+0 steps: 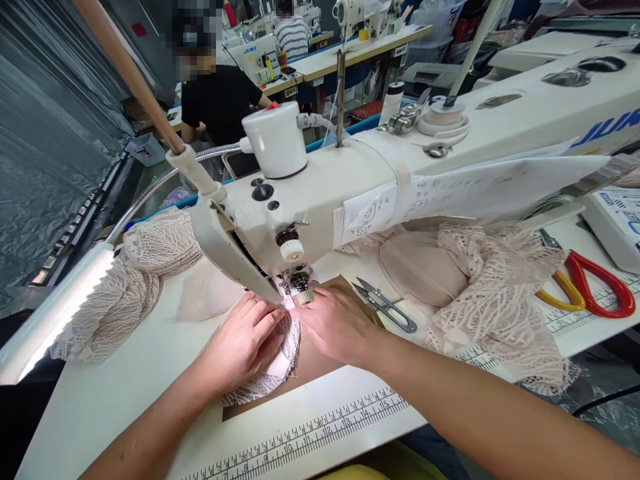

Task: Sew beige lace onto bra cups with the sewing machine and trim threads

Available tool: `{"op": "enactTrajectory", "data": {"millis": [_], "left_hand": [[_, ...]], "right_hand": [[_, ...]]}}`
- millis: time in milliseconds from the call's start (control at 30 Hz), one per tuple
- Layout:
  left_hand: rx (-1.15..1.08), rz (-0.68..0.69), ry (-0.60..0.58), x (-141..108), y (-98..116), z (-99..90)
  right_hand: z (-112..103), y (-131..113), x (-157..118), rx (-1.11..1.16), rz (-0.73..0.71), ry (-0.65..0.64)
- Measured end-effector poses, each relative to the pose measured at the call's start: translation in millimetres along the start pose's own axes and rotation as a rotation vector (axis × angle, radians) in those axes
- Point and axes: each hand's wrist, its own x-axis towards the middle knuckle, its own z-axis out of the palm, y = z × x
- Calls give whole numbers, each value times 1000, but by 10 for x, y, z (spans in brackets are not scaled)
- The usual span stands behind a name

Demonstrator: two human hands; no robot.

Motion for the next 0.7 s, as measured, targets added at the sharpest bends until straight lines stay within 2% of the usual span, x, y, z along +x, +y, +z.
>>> {"op": "enactTrajectory", "data": {"millis": [367, 600, 700], "left_hand": [[-69, -32, -19, -11, -21, 9], [-37, -43, 2, -4, -110, 53], [8, -37, 8, -8, -128, 57]], "right_hand": [[31, 9, -13, 5, -9, 12], [46, -47, 47, -29, 111, -35], [63, -59, 49, -65, 122, -1]]}}
